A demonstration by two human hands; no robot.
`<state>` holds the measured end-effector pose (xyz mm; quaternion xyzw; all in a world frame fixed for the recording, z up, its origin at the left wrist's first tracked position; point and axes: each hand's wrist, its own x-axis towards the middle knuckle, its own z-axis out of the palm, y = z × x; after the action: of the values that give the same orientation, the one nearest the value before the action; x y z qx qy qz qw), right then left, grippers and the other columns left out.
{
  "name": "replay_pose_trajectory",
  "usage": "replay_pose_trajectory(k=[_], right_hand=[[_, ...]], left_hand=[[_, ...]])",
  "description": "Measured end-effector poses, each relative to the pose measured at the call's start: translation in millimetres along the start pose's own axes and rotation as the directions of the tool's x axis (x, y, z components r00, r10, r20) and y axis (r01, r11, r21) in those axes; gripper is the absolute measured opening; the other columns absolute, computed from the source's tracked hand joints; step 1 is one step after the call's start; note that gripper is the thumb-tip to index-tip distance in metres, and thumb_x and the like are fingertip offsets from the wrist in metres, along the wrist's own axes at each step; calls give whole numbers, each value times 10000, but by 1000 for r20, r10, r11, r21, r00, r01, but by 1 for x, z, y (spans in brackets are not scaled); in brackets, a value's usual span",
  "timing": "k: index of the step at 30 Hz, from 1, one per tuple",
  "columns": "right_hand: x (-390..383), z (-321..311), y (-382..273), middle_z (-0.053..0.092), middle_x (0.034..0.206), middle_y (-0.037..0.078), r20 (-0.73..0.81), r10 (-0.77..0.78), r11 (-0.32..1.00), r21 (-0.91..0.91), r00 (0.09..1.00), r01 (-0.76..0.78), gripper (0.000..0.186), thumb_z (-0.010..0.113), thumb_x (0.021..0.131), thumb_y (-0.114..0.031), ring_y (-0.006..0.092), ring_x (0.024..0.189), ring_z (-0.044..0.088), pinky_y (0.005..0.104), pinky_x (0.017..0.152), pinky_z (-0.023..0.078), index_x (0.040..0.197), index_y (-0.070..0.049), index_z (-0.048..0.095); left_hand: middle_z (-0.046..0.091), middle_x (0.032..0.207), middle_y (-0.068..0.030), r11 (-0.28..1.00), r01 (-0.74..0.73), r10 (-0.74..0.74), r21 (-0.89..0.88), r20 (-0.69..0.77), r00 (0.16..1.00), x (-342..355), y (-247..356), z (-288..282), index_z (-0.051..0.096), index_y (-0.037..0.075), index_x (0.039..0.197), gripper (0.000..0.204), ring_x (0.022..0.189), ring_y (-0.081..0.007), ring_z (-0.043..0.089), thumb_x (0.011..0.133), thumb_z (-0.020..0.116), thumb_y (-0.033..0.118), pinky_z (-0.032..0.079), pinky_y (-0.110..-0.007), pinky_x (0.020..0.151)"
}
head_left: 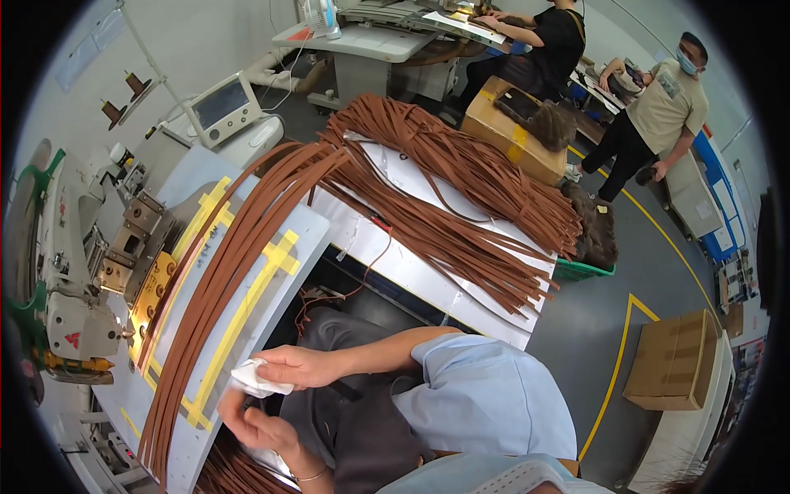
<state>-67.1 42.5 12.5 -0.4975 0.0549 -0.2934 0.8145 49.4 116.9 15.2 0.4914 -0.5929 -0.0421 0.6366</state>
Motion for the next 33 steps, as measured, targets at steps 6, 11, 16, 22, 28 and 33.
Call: replay_pose_trajectory(k=[6,11,16,22,28,33], right_hand=[[9,0,16,507,747,13,-193,-244,931,-322,950,173,295,342,976,-223,73,691,449,258,626,411,888,2,511],[-5,-14,20,449,718,-56,-229,34,997,-56,973,-48,218,384,968,-231,19,615,409,184,505,352,992,-62,519],[-6,-26,3,522,805,5,-133,115,948,311,984,-69,282,457,935,-183,48,523,409,189,422,311,1191,-67,436],[-2,-20,-9,456,689,49,-74,127,887,455,989,-80,331,407,950,-303,65,423,326,174,352,246,1098,-13,471],[-1,-35,7,358,560,4,7,306,694,682,952,-229,537,280,950,-465,52,355,261,191,307,203,1101,6,490],[-1,-18,-1,472,713,48,-203,386,685,716,900,-133,449,308,948,-322,79,482,354,178,391,268,1163,36,470]], left_hand=[[594,1088,-191,937,8,-64,348,150,987,9,17,14,559,-63,1071,256,1034,-324,568,845,442,-46,433,-380,907],[654,809,-149,906,-136,113,400,80,990,17,17,7,628,-37,811,147,773,-299,648,705,582,-127,526,-413,775],[609,695,-116,959,-17,38,283,-68,997,19,12,-6,586,-17,764,117,654,-218,608,705,672,-70,493,-282,615],[617,681,-103,951,308,-302,34,-124,945,15,21,-4,613,-28,833,31,542,-120,581,804,602,-33,439,-208,496],[673,808,-48,915,402,-401,16,-54,914,11,16,-4,594,-42,983,143,595,-31,505,887,502,9,402,-164,523],[668,889,-86,871,390,-439,-298,-119,890,5,15,1,550,-38,1031,160,651,-107,584,905,470,19,468,-219,639]])
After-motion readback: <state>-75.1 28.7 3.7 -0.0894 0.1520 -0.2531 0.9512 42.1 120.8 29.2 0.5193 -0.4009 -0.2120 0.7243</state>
